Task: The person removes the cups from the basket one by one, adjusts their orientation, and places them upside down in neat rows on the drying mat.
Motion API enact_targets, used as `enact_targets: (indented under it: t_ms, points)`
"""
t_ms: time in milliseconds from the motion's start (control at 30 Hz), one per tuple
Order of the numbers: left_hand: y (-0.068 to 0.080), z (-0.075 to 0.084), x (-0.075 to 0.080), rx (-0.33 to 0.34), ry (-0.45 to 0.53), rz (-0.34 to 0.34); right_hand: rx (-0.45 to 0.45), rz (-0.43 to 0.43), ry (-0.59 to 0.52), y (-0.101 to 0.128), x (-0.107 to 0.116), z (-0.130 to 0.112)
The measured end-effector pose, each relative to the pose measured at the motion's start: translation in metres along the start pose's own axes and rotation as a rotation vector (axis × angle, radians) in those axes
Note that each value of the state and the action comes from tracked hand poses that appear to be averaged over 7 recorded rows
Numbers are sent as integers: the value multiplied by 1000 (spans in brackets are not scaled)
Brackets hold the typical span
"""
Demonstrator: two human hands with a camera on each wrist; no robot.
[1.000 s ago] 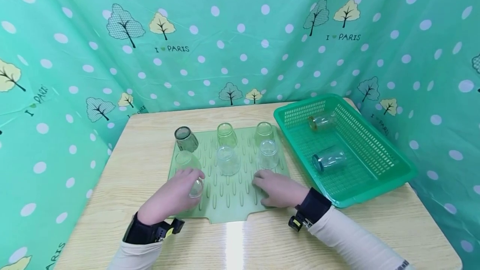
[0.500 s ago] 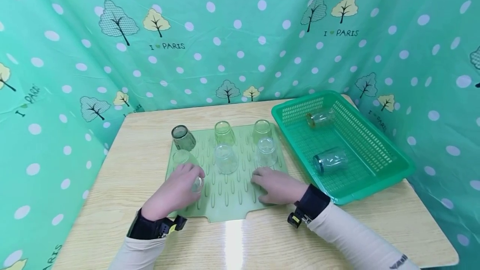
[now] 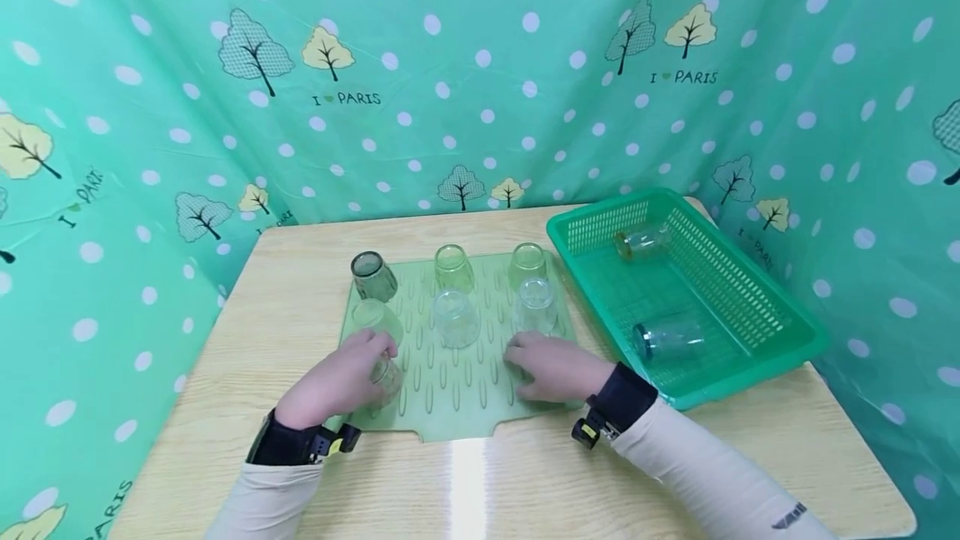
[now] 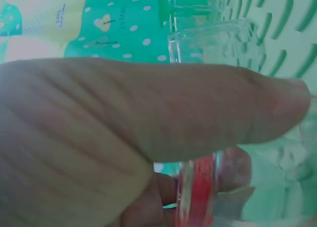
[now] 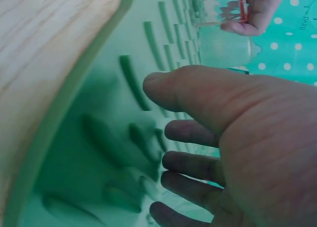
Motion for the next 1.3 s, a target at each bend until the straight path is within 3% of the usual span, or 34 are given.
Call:
enact_targets:
  t_ms: [167,433,667,767,900,1033,1167,1300]
  points:
    - [-1,-4,-4,-1,41,-11,13,58,25,-3,16,-10]
    - [5,-8,-1,-51,53,48,44,118,43,-18,34,-21]
    - [5,8,29,-91,64,95,-11,198,38,-23,55,-15]
    - [-6,24,46,-165,34,155,-40,294,63,-32,74,-10]
    - [-31,45,67,-261,-10,245,-110,408,117,-48,102,3]
    - [-61,55,79,-302,-71,292,-165,427,206,-68,120,20]
    - [-88,51,87,-290,-101,322,-189,403,254,-84,129,40]
    - [-106,33,94,-207,-90,322,-249,376,288,-87,133,63]
Point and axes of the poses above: each hand's wrist, its own y-axis away from the middle knuckle, its own x-axis out of the back of the hand, z = x × y, the point moved 9 cm from there along -y, towards the middle knuckle, and after that the axes turned 14 degrees about x, right-handed, at the moved point
